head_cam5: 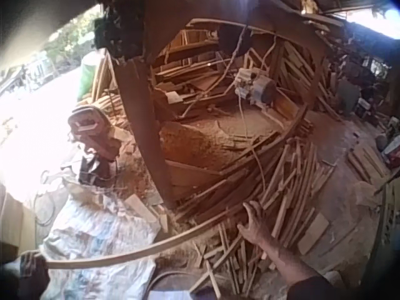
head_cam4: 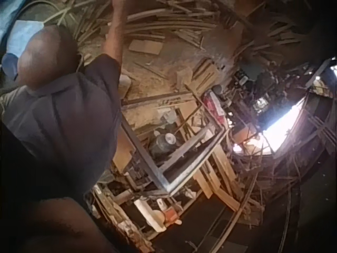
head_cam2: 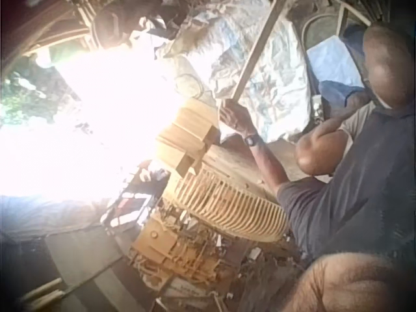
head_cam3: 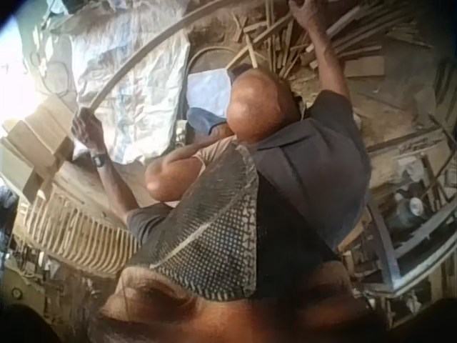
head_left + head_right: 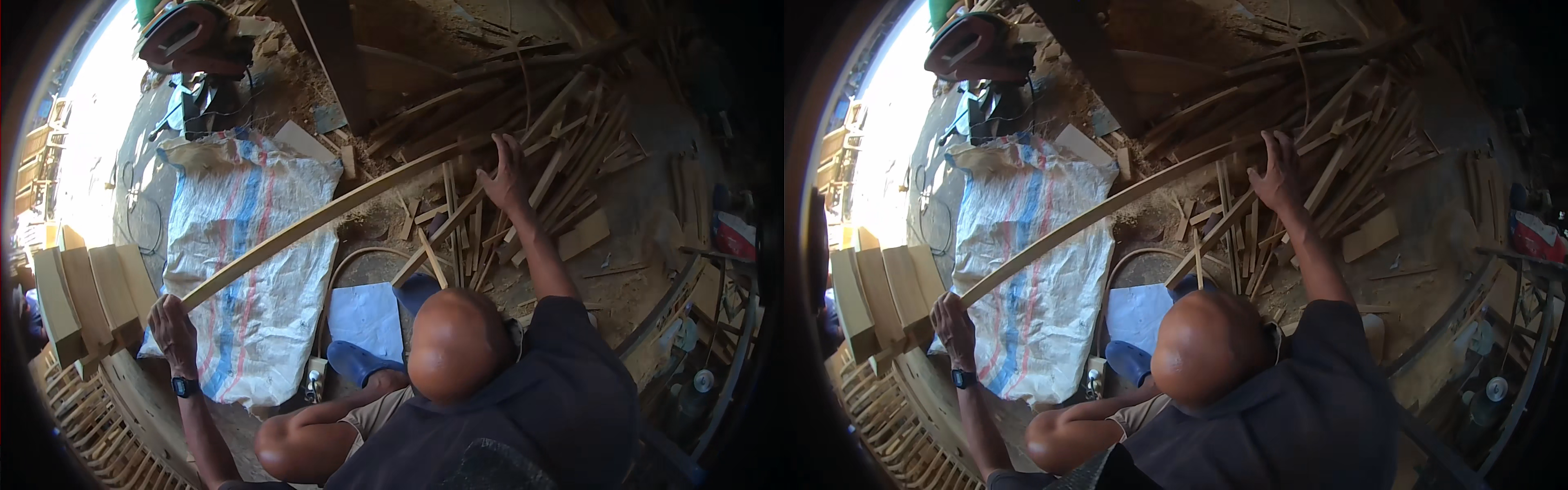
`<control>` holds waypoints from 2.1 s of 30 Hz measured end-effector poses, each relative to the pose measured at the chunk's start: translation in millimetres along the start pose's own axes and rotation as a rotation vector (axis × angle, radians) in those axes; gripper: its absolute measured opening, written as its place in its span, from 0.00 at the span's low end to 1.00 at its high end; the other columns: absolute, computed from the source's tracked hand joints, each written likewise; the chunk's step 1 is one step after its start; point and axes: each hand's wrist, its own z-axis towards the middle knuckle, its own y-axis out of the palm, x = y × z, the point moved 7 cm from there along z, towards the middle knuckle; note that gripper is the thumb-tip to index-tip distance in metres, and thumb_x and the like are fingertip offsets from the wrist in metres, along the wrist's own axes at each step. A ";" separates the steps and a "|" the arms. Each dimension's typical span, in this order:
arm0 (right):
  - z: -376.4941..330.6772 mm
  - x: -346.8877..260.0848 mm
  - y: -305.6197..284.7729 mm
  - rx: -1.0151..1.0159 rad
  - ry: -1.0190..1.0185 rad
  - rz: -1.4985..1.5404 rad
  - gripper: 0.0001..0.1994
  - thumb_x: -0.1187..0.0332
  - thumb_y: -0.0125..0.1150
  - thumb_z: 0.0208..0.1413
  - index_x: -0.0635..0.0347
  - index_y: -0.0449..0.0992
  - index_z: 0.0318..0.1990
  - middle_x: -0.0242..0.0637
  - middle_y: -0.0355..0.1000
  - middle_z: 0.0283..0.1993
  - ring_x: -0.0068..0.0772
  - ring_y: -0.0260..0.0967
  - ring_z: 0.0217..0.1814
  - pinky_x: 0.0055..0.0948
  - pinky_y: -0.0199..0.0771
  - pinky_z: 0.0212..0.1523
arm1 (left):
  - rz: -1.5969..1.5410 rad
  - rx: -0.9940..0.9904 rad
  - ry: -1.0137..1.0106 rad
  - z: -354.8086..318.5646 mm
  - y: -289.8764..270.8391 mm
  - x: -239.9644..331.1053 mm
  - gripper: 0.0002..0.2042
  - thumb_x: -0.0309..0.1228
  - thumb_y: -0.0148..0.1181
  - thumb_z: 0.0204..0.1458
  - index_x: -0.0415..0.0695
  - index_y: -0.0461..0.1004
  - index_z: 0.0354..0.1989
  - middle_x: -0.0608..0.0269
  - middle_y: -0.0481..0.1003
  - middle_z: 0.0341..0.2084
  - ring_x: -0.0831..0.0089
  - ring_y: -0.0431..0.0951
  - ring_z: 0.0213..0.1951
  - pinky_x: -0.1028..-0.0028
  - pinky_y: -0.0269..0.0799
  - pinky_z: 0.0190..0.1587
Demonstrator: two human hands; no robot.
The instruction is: The person sorts through wooden slats and scraps on a workshop floor, picking up and moving pieces to a pile.
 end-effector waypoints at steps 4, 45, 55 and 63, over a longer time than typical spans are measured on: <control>26.0 -71.8 40.8 -0.259 -0.362 -0.039 0.44 0.62 0.73 0.42 0.51 0.56 0.68 0.44 0.53 0.71 0.50 0.47 0.74 0.48 0.48 0.71 | 0.141 0.275 -0.072 -51.2 -32.5 -49.7 0.09 0.21 0.54 0.53 0.46 0.67 0.41 0.59 0.75 0.42 0.58 0.74 0.48 0.60 0.65 0.53; -133.0 -326.8 218.9 -1.050 -0.876 0.145 0.26 0.44 0.59 0.55 0.64 0.73 0.42 0.49 0.73 0.39 0.52 0.72 0.42 0.44 0.71 0.43 | -1.091 -0.198 -1.333 -185.7 264.2 61.5 0.50 0.47 0.67 0.48 0.30 0.42 0.68 0.37 0.57 0.63 0.50 0.58 0.65 0.60 0.55 0.66; -125.4 -176.8 203.8 -0.895 -0.920 -0.035 0.09 0.69 0.52 0.53 0.54 0.71 0.42 0.39 0.68 0.39 0.41 0.68 0.48 0.42 0.62 0.52 | -0.879 -0.393 -1.282 -174.3 295.2 110.1 0.48 0.40 0.71 0.33 0.25 0.50 0.59 0.28 0.60 0.54 0.41 0.61 0.58 0.60 0.63 0.61; -79.8 -332.6 155.2 -0.745 -0.564 0.674 0.32 0.53 0.58 0.59 0.63 0.58 0.64 0.55 0.69 0.54 0.56 0.67 0.59 0.45 0.69 0.58 | -0.932 -0.554 -1.123 -193.0 283.5 188.7 0.37 0.41 0.68 0.40 0.27 0.62 0.54 0.36 0.68 0.48 0.50 0.71 0.49 0.60 0.69 0.51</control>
